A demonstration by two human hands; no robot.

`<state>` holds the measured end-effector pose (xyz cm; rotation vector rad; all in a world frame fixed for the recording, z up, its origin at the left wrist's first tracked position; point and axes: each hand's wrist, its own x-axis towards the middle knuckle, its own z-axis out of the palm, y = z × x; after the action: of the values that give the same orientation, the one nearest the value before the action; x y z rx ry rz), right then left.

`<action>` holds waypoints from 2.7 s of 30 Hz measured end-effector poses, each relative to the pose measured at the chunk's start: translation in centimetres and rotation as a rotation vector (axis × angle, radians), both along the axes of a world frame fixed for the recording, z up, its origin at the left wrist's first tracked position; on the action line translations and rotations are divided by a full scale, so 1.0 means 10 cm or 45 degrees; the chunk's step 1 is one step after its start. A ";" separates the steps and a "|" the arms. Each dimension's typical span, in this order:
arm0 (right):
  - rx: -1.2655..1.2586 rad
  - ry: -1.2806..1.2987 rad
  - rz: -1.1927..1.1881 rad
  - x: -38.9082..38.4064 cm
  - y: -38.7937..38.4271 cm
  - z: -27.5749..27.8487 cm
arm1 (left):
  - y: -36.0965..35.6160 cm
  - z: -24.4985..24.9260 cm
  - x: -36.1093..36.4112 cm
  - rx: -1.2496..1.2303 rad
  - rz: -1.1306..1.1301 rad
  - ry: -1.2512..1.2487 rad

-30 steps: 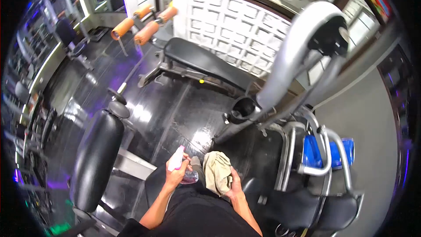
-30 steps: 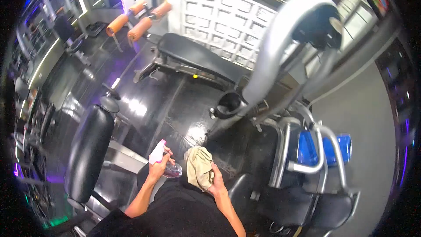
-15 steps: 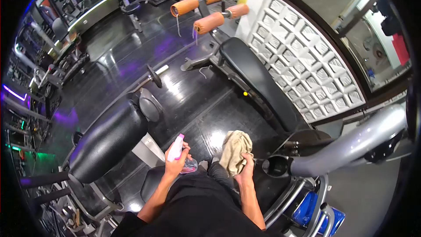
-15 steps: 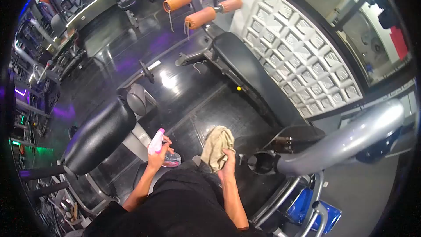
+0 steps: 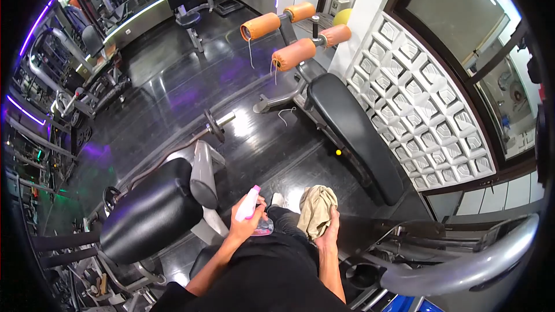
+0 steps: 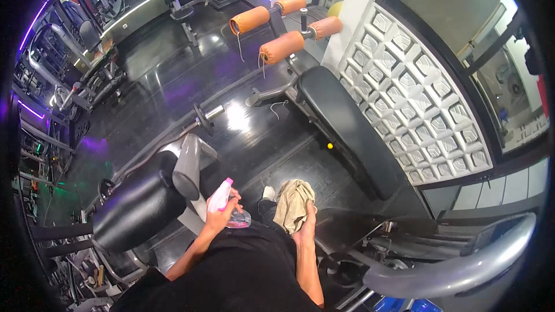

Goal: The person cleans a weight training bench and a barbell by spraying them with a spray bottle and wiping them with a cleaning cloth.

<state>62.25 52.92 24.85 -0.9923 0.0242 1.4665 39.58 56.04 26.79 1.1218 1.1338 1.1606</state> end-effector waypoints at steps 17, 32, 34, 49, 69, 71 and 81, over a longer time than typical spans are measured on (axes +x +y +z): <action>0.276 -0.067 0.912 -0.75 2.51 -0.01 | 1.10 -0.07 -0.11 -0.013 0.810 -0.186; 0.020 0.606 1.910 -2.27 4.07 -0.01 | 1.60 0.00 -0.10 0.166 1.888 -0.008; -0.022 0.672 2.013 -2.38 4.16 -0.21 | 1.65 -0.04 0.02 0.183 2.060 -0.005; -0.258 0.364 2.931 -2.52 4.52 -0.33 | 1.90 -0.49 0.69 0.183 3.348 -0.166; 1.994 0.130 2.643 -3.16 2.84 0.20 | 1.43 -0.73 0.50 0.157 2.974 -0.241; 1.986 -0.020 2.560 -3.10 2.74 0.15 | 1.37 -0.70 0.48 0.156 2.896 -0.144; 3.968 -0.249 1.456 -3.05 2.28 0.26 | 1.31 -0.90 0.68 0.396 2.997 -0.319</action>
<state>31.79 75.71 27.44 -2.0188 2.6894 -0.4879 46.42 69.14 17.83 -0.9314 1.8866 2.9973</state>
